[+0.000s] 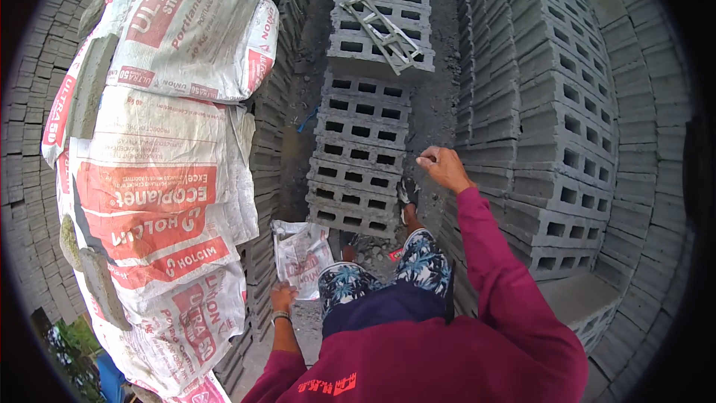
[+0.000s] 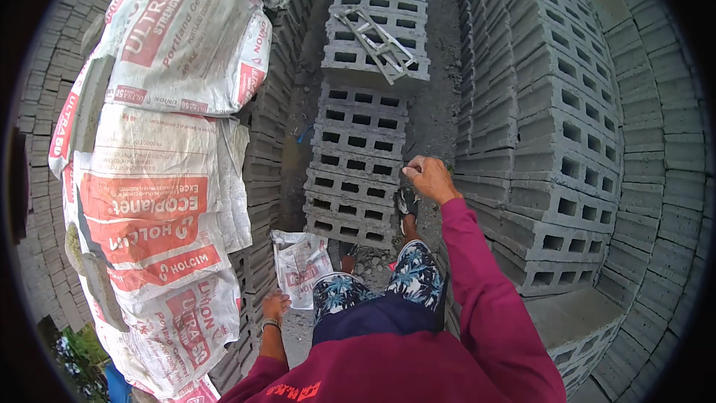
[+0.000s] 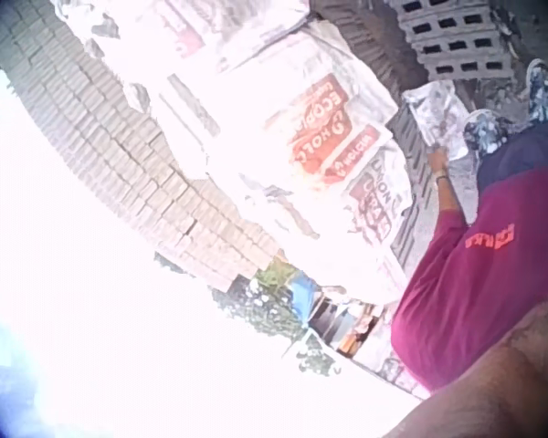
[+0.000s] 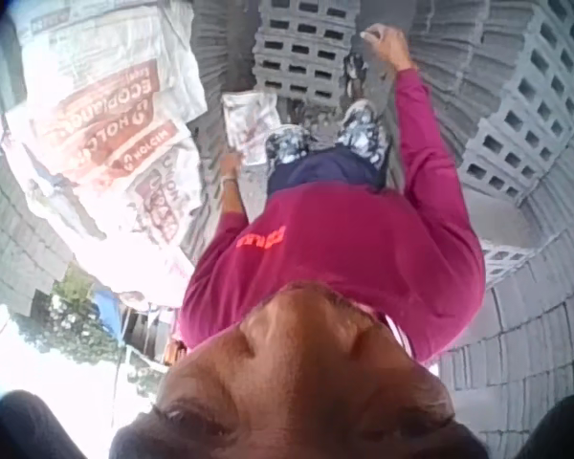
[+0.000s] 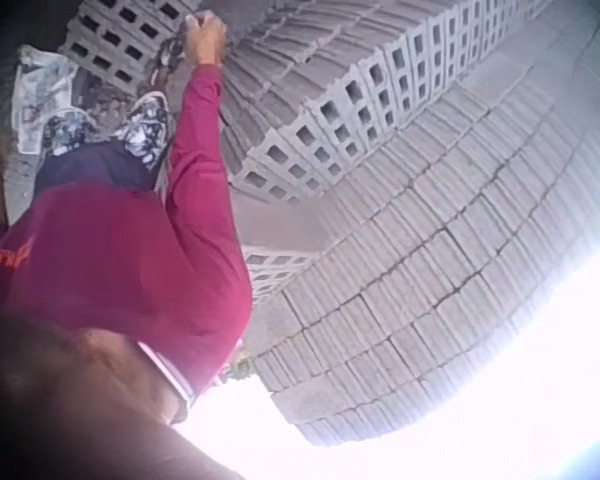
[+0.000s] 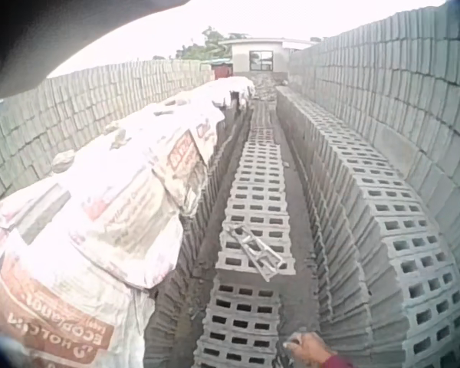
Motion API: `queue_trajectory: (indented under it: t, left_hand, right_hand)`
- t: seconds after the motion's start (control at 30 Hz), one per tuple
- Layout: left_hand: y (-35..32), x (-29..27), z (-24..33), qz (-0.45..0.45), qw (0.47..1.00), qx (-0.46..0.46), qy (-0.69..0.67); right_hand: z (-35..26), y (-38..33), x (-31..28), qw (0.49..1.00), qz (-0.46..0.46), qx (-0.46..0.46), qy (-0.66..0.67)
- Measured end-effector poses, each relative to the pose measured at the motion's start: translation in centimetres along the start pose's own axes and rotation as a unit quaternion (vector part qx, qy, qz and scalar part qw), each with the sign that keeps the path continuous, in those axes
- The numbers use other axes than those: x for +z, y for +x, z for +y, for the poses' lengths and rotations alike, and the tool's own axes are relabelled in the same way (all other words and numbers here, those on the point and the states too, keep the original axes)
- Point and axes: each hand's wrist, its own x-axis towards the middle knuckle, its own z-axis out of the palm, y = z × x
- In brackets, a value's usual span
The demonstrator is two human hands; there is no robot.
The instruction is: The person lifts a cinder block from a stack using a metal handle tool and places it onto a new row, repeating this with several blocks.
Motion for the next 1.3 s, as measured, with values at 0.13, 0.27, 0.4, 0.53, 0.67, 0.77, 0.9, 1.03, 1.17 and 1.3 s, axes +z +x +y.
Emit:
queue_trajectory:
  t: [0.13,0.27,0.4,0.53,0.67,0.77,0.9,1.03,1.17,1.3]
  left_hand:
    - [-6.0,6.3,-1.7,0.080,0.993,-0.058,0.064]
    - [-8.7,10.5,-1.8,0.096,0.988,-0.058,0.109]
    - [-9.3,14.7,-0.8,0.098,0.988,-0.086,0.086]
    - [-9.4,16.0,-1.2,0.116,0.985,-0.076,0.103]
    - [-9.4,17.5,0.5,0.122,0.985,-0.086,0.092]
    - [-8.3,18.9,0.5,0.108,0.987,-0.090,0.081]
    - [-6.7,21.9,0.1,0.072,0.990,-0.079,0.089]
    - [-6.9,24.0,0.8,0.050,0.991,-0.074,0.096]
    - [-6.8,26.4,2.8,0.005,0.991,-0.050,0.124]
    - [-7.5,26.2,4.1,-0.014,0.994,-0.010,0.112]
  right_hand:
    - [8.1,15.2,3.5,0.995,0.094,0.019,-0.042]
    - [8.9,29.0,6.4,0.948,0.241,-0.129,-0.163]
    - [10.0,37.5,6.6,0.905,0.246,-0.182,-0.294]
    - [11.3,39.6,6.0,0.933,0.245,-0.187,-0.187]
    - [10.2,39.4,0.5,0.969,0.205,-0.134,-0.028]
    - [11.3,40.9,-3.9,0.929,0.231,-0.246,-0.150]
    - [13.8,43.2,-6.4,0.843,0.334,-0.313,-0.283]
    - [12.6,42.2,0.0,0.927,0.181,-0.239,-0.223]
    - [12.2,42.7,5.0,0.942,0.208,-0.151,-0.215]
    - [11.6,42.3,4.8,0.916,0.262,-0.168,-0.254]
